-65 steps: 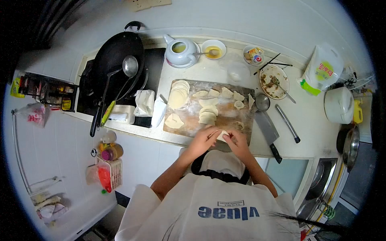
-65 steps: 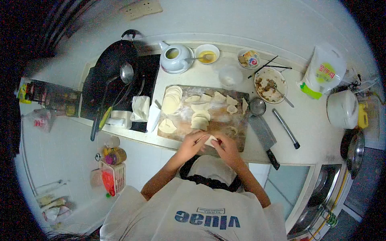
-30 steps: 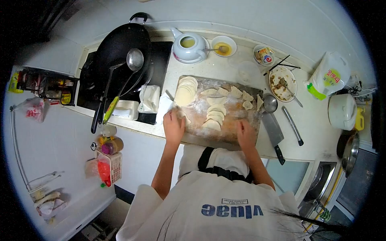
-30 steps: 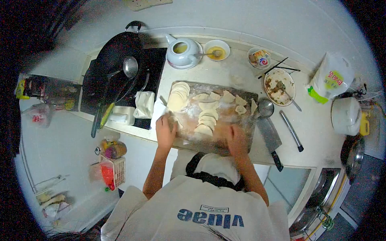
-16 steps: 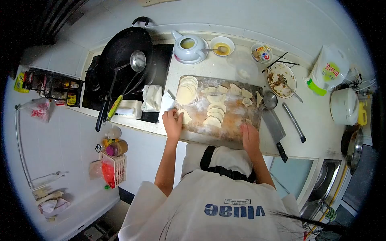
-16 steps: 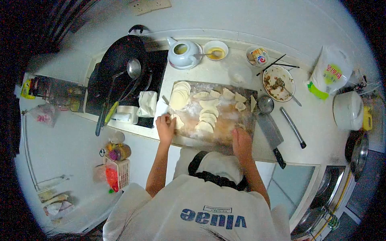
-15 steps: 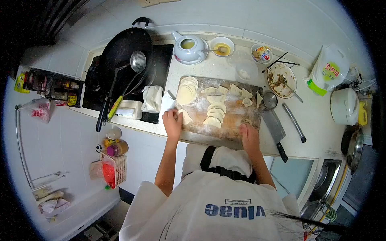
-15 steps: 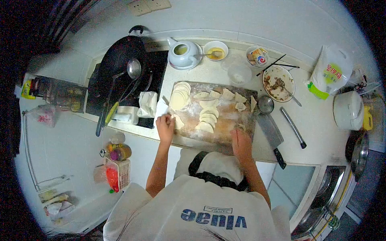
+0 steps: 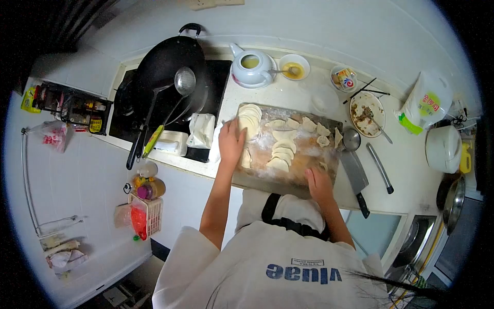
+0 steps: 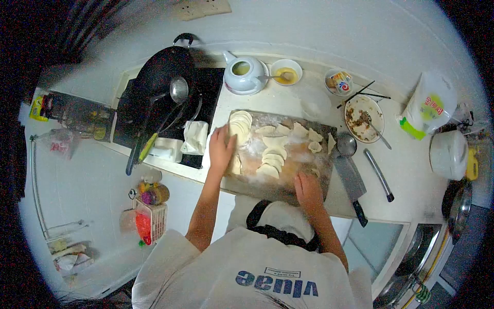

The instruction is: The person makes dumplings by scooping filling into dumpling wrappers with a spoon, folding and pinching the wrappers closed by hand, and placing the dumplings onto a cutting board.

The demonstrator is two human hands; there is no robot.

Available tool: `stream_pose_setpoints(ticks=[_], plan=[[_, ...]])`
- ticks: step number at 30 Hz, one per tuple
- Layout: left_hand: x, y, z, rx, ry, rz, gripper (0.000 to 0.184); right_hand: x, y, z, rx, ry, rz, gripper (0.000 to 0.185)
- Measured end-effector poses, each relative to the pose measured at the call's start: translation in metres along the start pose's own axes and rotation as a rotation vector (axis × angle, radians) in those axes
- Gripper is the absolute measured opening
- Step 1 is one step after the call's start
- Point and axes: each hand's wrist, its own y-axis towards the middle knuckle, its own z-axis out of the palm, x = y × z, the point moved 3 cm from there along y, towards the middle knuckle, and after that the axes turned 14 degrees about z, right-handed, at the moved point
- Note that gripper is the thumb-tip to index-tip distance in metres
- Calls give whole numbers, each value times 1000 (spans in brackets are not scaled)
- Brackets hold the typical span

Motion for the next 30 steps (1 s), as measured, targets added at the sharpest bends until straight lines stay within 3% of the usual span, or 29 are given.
stream_pose_setpoints(ticks=[4,8,17,20,22,25,28,30], plan=[[11,7,20,34,-220,-115,46,1,8,-3,13,-23,37,26],[11,1,21,14,-162,-141,42,-15,4,3,-19,55,52,26],[21,2,23,-108,-158,-281,20,-8,8,1,28,-1,41,27],[16,4,15,-178,-203,-94,18,-12,5,1,-1,-16,26,27],[7,-5,7,-83,-414,-236,12,-11,6,0,-37,-30,-11,27],[-16,-18,-10,-130,-664,-412,12,-9,11,15,144,303,292,26],[-48,-25,-28,-134,-924,-582,12,46,17,28,335,835,358,24],[-67,-25,-33,-106,-1053,-632,18,84,26,27,419,815,234,23]])
